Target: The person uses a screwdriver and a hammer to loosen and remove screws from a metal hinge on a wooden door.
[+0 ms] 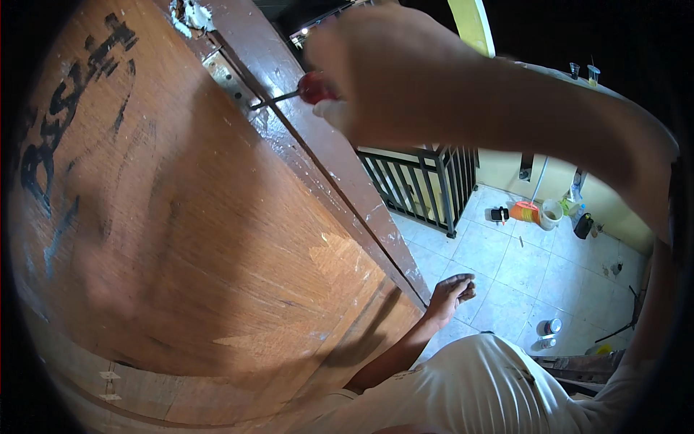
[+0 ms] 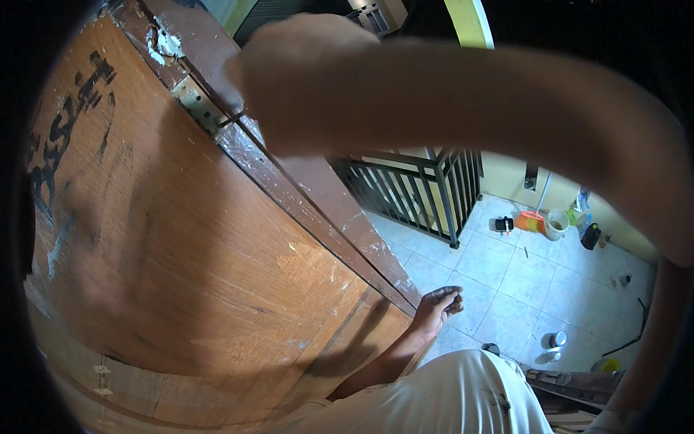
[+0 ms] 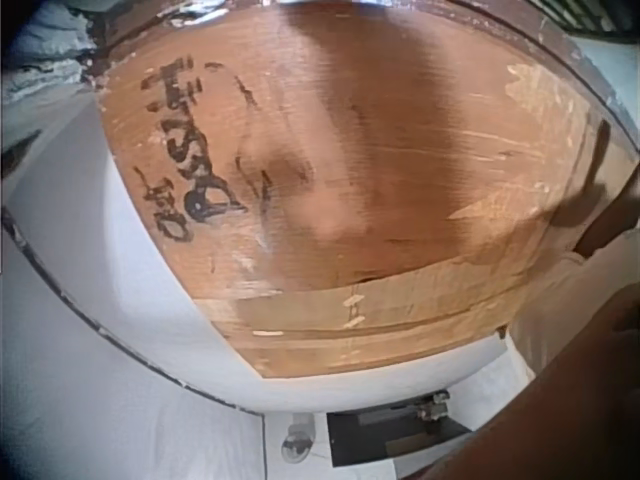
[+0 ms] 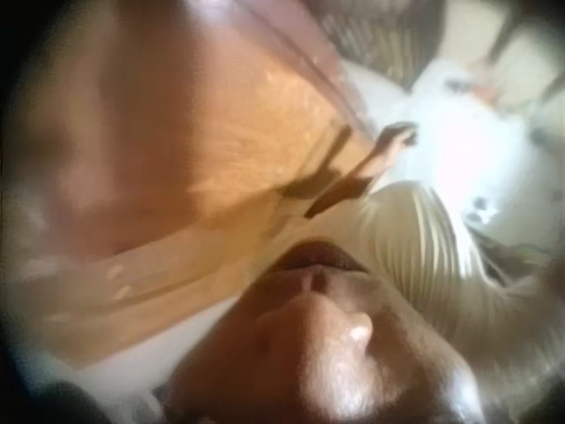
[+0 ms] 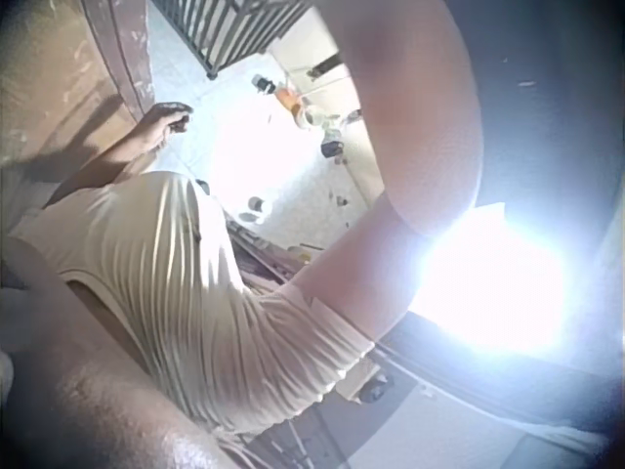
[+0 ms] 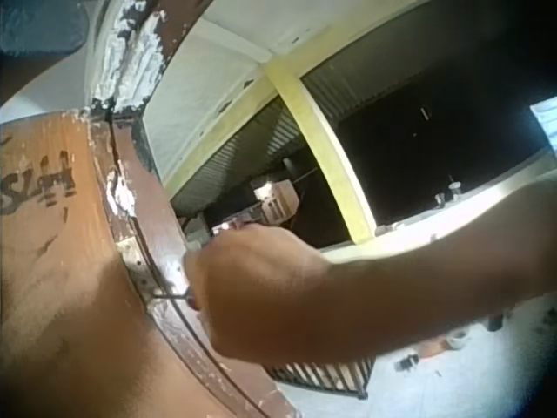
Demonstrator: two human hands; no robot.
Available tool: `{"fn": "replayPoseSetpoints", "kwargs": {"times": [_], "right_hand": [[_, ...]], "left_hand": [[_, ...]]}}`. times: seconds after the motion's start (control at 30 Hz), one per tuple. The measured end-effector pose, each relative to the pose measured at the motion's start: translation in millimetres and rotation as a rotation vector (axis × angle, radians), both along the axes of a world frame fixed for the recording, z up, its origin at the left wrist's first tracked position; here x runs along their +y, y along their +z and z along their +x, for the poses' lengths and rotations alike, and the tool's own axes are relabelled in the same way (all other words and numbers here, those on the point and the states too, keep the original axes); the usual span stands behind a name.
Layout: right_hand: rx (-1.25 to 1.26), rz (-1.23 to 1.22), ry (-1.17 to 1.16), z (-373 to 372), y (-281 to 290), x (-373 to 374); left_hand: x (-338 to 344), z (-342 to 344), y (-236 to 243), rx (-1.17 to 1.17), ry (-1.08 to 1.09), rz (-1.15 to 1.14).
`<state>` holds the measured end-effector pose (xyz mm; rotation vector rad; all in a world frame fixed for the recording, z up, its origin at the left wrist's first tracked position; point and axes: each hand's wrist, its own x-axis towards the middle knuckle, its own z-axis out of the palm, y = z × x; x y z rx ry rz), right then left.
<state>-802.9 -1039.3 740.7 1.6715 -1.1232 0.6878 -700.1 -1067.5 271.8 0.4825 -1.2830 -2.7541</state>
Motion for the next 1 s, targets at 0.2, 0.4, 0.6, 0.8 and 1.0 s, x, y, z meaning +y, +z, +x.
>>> {"fn": "replayPoseSetpoints", "kwargs": {"times": [0.2,0.4,0.6,0.8,1.0], "right_hand": [[-0.628,0.625,-0.049,9.0,35.1,13.6],[-0.392,0.496,-0.153,8.6,35.7,3.7],[0.620,-0.049,-0.721,35.9,-9.0,20.0],[0.204,-0.062,-0.363,27.9,13.5,4.8],[-0.088,0.238,-0.246,26.4,28.1,12.2]], "left_hand": [[10.4,17.1,-11.1,0.082,0.066,0.009],[-10.9,60.0,-69.6,-0.047,0.145,0.127],[-3.6,15.0,-33.9,0.011,0.025,0.023],[19.5,-13.0,47.0,0.111,-0.009,-0.131],[30.8,13.5,14.8,0.095,0.038,-0.038]]}}
